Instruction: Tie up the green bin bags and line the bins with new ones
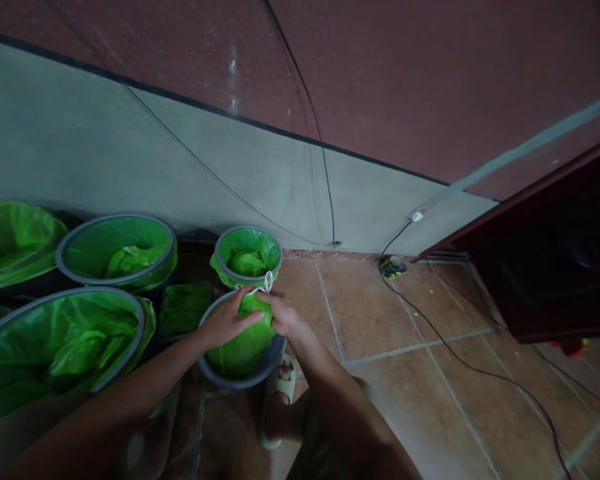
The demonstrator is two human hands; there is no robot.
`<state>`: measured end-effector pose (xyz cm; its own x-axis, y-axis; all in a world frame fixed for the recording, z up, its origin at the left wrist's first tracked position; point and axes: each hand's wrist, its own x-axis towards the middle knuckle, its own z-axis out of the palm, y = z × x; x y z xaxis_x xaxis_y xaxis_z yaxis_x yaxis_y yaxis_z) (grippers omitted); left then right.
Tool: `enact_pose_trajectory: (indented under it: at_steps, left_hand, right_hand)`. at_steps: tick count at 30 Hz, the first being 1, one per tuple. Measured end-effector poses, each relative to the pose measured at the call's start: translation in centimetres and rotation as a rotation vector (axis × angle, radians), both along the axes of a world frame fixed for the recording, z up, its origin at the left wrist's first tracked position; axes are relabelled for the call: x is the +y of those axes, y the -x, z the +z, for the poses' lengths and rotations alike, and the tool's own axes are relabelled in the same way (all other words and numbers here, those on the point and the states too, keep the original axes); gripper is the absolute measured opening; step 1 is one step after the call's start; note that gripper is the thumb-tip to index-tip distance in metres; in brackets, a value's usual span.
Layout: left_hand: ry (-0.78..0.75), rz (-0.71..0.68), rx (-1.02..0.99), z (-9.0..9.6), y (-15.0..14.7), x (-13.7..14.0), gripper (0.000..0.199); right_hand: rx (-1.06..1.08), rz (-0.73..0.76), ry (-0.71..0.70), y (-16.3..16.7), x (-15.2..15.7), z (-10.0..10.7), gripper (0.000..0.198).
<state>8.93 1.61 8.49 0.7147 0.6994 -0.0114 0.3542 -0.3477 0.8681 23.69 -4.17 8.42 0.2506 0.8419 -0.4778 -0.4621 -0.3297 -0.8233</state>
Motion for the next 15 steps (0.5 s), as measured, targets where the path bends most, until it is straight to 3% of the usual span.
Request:
enact_pose_trajectory:
  at_steps: [3,7,9,12,15]
  left_hand:
    - [-0.032,-0.063,0.072,-0.6,-0.1,-0.8,0.054]
    - [0.136,-0.041,0.082,-1.7,-0.4,-0.1,0.021]
    - [0.299,-0.013,0.040,-1.5,-0.4,0.5,0.022]
    - [0.466,0.048,-0.015,-0.7,-0.3,1.3,0.021]
    - [0.519,0.058,-0.032,0.1,0.0,1.5,0.021]
  right_hand:
    - [-0.079,0.003,0.043,-0.4,0.0,0.6,0.029]
    - [-0.734,0.047,0.058,-1.1,-0.7,1.9,0.050]
    - [-1.010,0.194,-0.091,-1.3,-1.2,3.0,0.057]
    - [-1.160,0.542,-0.294,-1.1,-1.8,4.0,0.058]
    - [-1.233,0.721,-0.203,-0.6,-2.2,3.7,0.056]
